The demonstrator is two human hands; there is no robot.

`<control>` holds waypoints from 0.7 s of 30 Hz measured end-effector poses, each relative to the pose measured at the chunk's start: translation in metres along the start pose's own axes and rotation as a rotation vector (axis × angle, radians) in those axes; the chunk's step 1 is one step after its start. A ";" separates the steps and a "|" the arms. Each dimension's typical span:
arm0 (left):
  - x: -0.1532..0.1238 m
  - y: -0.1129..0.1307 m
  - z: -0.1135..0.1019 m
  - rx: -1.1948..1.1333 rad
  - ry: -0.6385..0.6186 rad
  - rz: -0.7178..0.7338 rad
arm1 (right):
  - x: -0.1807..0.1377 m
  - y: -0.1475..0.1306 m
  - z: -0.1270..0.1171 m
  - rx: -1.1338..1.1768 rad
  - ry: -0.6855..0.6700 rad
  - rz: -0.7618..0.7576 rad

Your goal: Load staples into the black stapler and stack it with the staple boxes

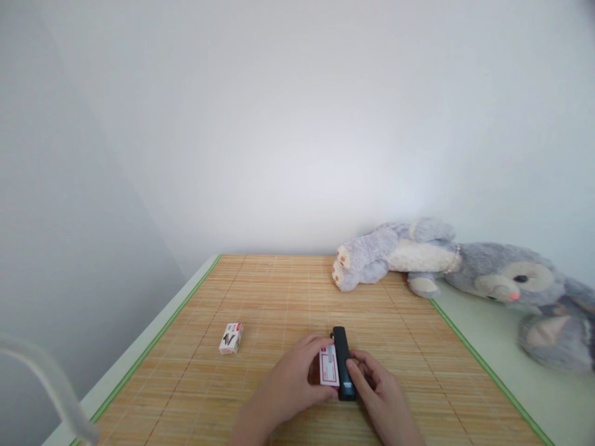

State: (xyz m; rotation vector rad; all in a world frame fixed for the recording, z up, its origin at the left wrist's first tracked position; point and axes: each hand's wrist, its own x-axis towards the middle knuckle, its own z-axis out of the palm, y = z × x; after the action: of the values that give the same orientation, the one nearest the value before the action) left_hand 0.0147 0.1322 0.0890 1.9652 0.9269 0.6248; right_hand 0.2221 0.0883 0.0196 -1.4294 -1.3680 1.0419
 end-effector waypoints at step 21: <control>0.026 -0.090 -0.040 0.216 0.499 -0.406 | -0.014 0.028 0.007 -0.907 -0.056 -0.232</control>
State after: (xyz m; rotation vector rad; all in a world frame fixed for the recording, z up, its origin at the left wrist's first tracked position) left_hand -0.0314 0.2050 0.0341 1.7489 1.7104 0.8161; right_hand 0.2225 0.0740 -0.0091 -1.7920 -2.1293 0.2838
